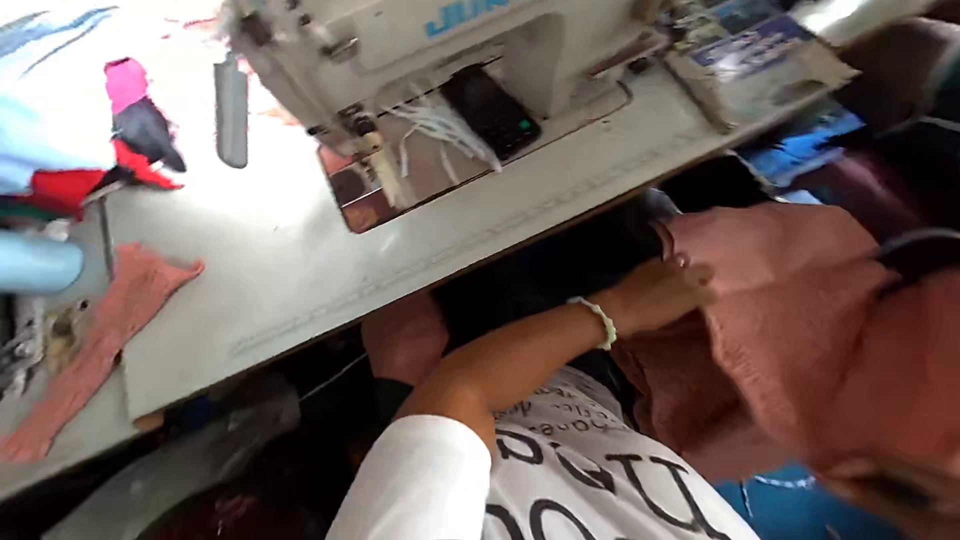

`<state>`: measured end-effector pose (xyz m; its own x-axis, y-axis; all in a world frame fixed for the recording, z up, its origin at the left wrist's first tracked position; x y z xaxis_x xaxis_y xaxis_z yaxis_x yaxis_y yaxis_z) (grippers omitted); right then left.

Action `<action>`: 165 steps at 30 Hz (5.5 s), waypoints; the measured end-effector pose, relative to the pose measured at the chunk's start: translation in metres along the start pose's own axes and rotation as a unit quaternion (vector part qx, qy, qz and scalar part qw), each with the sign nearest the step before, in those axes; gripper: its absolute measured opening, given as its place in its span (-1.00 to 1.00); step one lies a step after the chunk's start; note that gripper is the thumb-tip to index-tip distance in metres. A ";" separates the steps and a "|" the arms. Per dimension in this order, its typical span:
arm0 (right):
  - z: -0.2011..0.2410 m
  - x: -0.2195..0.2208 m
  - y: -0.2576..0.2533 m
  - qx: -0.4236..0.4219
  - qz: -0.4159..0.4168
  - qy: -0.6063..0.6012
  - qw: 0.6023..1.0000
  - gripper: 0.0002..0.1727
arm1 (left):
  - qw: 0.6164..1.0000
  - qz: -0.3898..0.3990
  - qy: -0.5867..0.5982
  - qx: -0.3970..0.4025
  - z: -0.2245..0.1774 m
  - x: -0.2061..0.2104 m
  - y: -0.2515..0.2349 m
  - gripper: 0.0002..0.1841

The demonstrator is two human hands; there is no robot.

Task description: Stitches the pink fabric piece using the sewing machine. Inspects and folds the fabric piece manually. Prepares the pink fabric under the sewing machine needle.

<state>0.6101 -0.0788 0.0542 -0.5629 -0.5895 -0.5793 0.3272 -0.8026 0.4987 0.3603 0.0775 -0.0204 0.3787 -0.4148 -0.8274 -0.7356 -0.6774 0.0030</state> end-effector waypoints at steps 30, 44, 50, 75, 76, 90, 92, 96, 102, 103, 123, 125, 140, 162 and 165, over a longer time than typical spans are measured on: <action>0.341 0.329 -0.251 -0.557 0.249 0.095 0.787 -0.68 | 0.425 -0.657 0.376 -0.496 0.075 0.032 0.478 -0.73; 0.379 0.349 -0.241 -0.691 0.136 0.037 0.709 -0.88 | 0.486 -0.692 0.306 -0.438 0.043 0.028 0.484 -0.96; 0.373 0.308 -0.235 -0.711 0.019 0.043 0.701 -0.87 | 0.421 -0.654 0.252 -0.575 0.054 0.044 0.506 -0.84; 0.398 0.145 -0.200 -0.677 0.111 -0.229 0.691 -0.83 | 0.703 -0.554 -0.188 -0.404 0.037 -0.306 0.445 -0.73; 0.408 0.147 -0.196 -0.678 0.116 -0.254 0.680 -0.84 | 0.720 -0.560 -0.164 -0.376 0.025 -0.299 0.434 -0.75; 0.421 0.155 -0.179 -0.530 0.045 -0.411 0.740 -0.89 | 0.718 -0.636 0.153 -0.239 -0.036 -0.211 0.367 -0.83; 0.419 0.154 -0.178 -0.523 0.036 -0.408 0.747 -0.89 | 0.725 -0.627 0.156 -0.238 -0.037 -0.209 0.365 -0.82; 0.417 0.155 -0.176 -0.504 0.032 -0.412 0.758 -0.88 | 0.738 -0.608 0.187 -0.223 -0.039 -0.204 0.364 -0.78; 0.420 0.178 -0.183 -0.525 0.045 -0.376 0.762 -0.87 | 0.699 -0.650 0.096 -0.281 -0.038 -0.197 0.377 -0.84; 0.419 0.185 -0.187 -0.542 0.051 -0.350 0.762 -0.87 | 0.692 -0.658 0.091 -0.283 -0.038 -0.198 0.387 -0.86; 0.379 0.413 -0.290 -0.309 0.409 0.375 0.773 -0.50 | 0.479 -0.745 -0.185 -0.425 -0.062 -0.159 0.522 -0.81; 0.379 0.423 -0.294 -0.310 0.405 0.376 0.774 -0.51 | 0.464 -0.741 -0.200 -0.442 -0.060 -0.153 0.524 -0.81; 0.369 0.437 -0.274 -0.288 0.446 0.435 0.727 -0.45 | 0.407 -0.703 -0.340 -0.474 -0.070 -0.162 0.518 -0.78; 0.365 0.354 -0.252 -0.542 0.278 0.130 0.782 -0.71 | 0.396 -0.682 -0.364 -0.497 -0.071 -0.164 0.515 -0.78; 0.366 0.335 -0.241 -0.563 0.255 0.072 0.783 -0.74 | 0.455 -0.685 -0.336 -0.458 -0.075 -0.168 0.507 -0.79</action>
<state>0.0651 -0.0491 -0.0246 -0.0767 -0.7990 -0.5965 0.9888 0.0158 -0.1483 -0.0345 -0.2415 0.1621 -0.3557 0.8500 -0.3885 0.5927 -0.1163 -0.7970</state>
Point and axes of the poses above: each hand's wrist, its own y-axis away from the middle knuckle, its own x-axis out of the palm, z = x × y, the point moved 2 cm from there along -y, towards the middle knuckle, and after that the axes turned 5 degrees about -x, right-handed, at the moved point
